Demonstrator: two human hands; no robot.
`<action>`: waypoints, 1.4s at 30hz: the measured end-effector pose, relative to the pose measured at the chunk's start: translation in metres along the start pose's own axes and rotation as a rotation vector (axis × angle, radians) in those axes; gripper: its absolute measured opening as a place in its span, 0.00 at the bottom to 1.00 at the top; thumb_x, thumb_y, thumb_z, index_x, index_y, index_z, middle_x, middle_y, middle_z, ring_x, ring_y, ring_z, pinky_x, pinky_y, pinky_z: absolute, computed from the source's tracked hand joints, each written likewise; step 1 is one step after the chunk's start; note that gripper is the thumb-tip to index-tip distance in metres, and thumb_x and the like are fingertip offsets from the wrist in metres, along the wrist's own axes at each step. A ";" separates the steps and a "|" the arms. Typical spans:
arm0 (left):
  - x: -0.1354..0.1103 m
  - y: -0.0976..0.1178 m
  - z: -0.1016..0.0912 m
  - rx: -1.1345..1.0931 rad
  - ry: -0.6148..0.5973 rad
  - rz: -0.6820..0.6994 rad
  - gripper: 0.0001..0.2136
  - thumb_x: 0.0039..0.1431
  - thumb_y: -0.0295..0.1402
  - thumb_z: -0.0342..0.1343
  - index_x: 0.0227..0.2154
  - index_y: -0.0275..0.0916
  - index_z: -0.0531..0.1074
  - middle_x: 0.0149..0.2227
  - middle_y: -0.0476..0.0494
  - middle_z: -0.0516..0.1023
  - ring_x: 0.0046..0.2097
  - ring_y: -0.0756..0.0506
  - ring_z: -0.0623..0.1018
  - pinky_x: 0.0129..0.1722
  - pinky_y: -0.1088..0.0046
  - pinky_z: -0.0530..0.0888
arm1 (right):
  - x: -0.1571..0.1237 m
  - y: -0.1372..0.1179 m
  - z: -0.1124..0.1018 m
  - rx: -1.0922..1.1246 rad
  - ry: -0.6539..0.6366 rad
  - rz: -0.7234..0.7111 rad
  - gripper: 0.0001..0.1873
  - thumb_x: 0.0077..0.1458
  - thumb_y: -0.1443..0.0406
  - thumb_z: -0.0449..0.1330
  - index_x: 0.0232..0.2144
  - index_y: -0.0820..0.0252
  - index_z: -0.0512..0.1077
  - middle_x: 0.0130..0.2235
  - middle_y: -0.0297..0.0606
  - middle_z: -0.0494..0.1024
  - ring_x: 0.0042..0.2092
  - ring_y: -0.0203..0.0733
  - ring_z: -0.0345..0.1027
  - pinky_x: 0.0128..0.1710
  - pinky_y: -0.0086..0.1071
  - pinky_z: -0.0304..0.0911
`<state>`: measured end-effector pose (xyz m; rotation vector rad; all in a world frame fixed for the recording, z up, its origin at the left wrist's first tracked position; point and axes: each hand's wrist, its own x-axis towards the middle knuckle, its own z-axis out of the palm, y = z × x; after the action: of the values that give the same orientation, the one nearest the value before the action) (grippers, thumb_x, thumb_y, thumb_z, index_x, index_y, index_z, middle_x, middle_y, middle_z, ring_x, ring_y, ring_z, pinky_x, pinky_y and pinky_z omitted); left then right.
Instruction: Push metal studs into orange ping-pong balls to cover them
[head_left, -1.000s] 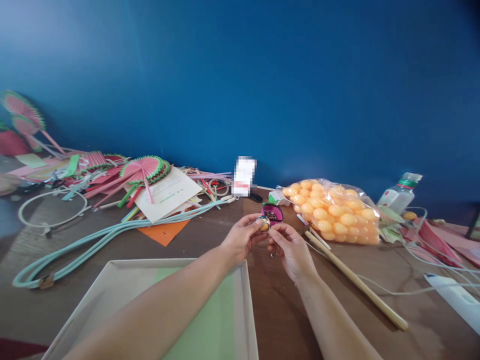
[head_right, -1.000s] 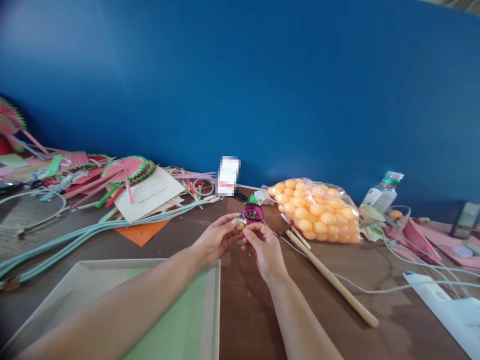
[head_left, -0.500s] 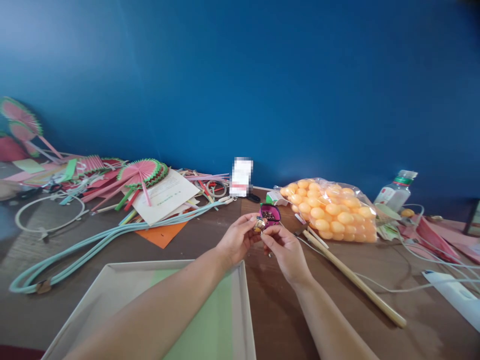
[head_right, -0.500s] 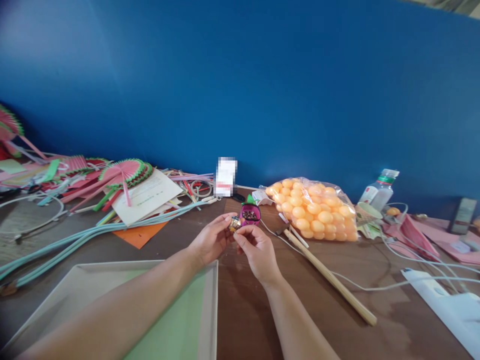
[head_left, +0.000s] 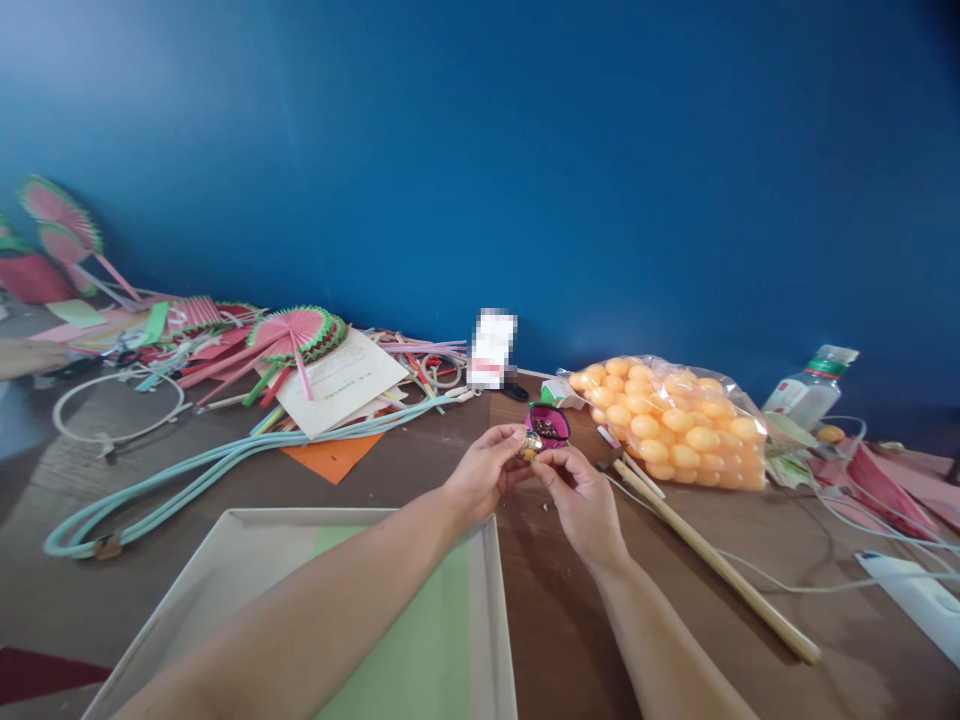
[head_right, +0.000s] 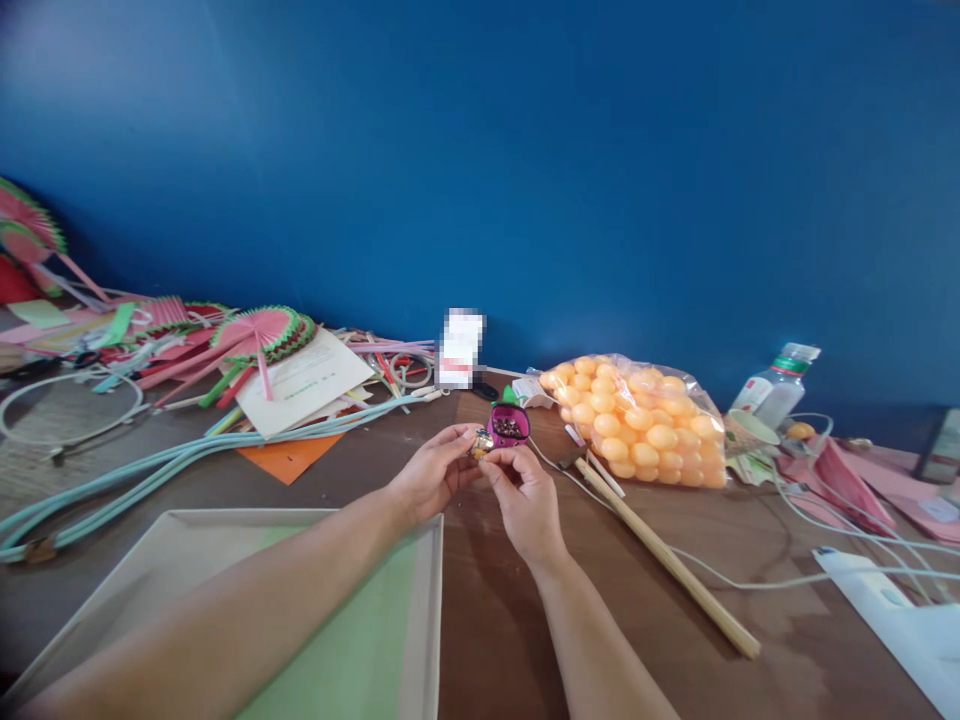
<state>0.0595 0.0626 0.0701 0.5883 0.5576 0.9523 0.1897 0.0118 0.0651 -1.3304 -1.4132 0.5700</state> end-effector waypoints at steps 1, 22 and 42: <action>0.000 0.000 0.000 0.001 0.002 -0.002 0.07 0.54 0.28 0.57 0.36 0.35 0.70 0.33 0.44 0.75 0.31 0.51 0.76 0.34 0.74 0.75 | 0.000 0.000 0.000 -0.003 -0.002 0.002 0.08 0.53 0.58 0.60 0.30 0.56 0.73 0.32 0.35 0.74 0.34 0.41 0.66 0.37 0.32 0.61; -0.001 0.000 0.003 0.062 0.032 0.010 0.05 0.56 0.28 0.56 0.35 0.34 0.68 0.34 0.43 0.74 0.32 0.52 0.75 0.33 0.75 0.75 | 0.001 0.003 0.000 -0.025 -0.046 0.061 0.11 0.53 0.57 0.58 0.29 0.59 0.72 0.29 0.34 0.71 0.29 0.38 0.61 0.30 0.30 0.59; 0.001 -0.002 0.002 0.047 0.074 0.034 0.04 0.57 0.27 0.55 0.35 0.33 0.67 0.31 0.44 0.74 0.31 0.51 0.76 0.36 0.71 0.76 | -0.001 0.003 -0.001 -0.010 -0.073 0.085 0.09 0.56 0.58 0.57 0.32 0.58 0.68 0.24 0.30 0.67 0.25 0.36 0.58 0.25 0.27 0.56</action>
<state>0.0625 0.0616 0.0705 0.6079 0.6397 0.9980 0.1912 0.0112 0.0624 -1.3953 -1.4255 0.6748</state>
